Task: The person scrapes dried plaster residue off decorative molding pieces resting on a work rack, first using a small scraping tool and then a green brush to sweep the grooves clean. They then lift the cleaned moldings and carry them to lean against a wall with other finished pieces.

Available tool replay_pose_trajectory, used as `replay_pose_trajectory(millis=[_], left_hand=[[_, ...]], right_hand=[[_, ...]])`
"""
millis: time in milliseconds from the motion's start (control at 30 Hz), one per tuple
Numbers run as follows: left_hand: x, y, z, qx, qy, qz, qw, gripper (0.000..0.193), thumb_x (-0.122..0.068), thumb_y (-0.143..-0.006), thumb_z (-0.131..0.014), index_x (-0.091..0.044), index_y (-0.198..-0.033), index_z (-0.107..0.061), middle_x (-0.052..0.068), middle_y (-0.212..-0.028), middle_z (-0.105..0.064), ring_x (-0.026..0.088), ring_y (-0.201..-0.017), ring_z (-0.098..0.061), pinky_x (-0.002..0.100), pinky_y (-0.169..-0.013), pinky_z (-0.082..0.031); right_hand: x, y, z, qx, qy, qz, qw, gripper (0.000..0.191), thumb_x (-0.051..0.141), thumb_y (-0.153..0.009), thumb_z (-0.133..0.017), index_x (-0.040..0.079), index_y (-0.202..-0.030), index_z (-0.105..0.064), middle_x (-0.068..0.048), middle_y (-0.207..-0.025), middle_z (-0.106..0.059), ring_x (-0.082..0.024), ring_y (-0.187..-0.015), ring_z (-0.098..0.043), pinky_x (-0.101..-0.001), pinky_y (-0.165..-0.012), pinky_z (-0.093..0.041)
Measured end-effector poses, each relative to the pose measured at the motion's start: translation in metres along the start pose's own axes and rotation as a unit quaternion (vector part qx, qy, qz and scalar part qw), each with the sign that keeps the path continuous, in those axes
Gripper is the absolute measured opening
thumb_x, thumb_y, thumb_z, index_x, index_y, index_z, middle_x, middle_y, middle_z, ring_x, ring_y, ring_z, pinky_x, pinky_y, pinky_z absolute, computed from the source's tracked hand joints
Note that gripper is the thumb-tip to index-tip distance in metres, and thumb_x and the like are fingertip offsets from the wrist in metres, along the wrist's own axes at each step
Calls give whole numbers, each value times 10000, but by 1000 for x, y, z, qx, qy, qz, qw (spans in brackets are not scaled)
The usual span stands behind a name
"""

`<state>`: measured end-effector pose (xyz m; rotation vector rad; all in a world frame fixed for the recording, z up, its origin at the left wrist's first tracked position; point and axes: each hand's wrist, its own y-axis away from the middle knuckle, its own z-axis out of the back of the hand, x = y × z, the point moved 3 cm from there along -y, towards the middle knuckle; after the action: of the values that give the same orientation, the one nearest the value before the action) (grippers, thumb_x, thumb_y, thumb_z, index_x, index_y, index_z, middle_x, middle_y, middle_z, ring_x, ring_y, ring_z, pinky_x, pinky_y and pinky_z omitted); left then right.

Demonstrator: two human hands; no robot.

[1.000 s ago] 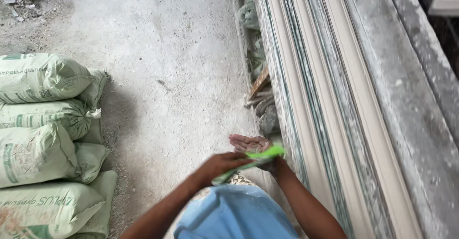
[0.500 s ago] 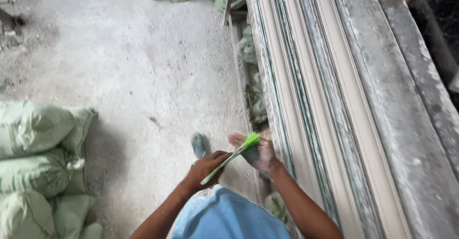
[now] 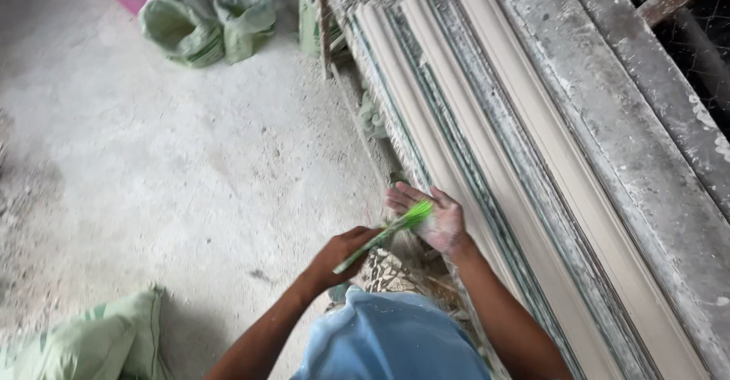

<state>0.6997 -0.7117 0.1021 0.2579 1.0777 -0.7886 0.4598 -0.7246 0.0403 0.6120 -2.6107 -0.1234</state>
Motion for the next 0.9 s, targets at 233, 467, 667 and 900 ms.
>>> replay_pose_trajectory(millis=[233,467,667,900], left_hand=[[62,-154,54,123,-82,47,988,395,-180,-948,-629,-132,-1339,-647,197,-955,-743,393,-863,-703,491,-760,-567],[24,-350,65,179,-143,74,971,368,-413,-1036,-666,-61,-1134,-710,189,-1002,-765,323,-940,-727,438,-830,-570],[21,-465,28,126,173,19,977,514,-256,-1022,-597,-39,-1459,-436,145,-1146,-741,202,-918,-741,338,-795,-586],[16,-544,-29,293,190,-47,936,569,-227,-1010,-578,-64,-1518,-382,144,-1234,-718,145,-796,-677,297,-742,-557]], right_hand=[[131,-41,40,-80,303,157,937,705,534,-1022,-422,98,-1574,-368,-174,-1621,-403,-340,-1491,-381,-528,-1228,-272],[180,-68,78,-294,594,130,737,494,330,-988,-695,28,-1353,-553,-131,-1231,-678,-218,-1175,-624,-375,-977,-522],[335,1,69,-521,546,355,552,492,355,-1074,-577,35,-1443,-518,-113,-1206,-561,-160,-1012,-568,-328,-878,-514],[538,67,-81,-483,568,593,304,752,588,-1144,-557,24,-1593,-343,-147,-1504,-519,-216,-1403,-518,-348,-1218,-422]])
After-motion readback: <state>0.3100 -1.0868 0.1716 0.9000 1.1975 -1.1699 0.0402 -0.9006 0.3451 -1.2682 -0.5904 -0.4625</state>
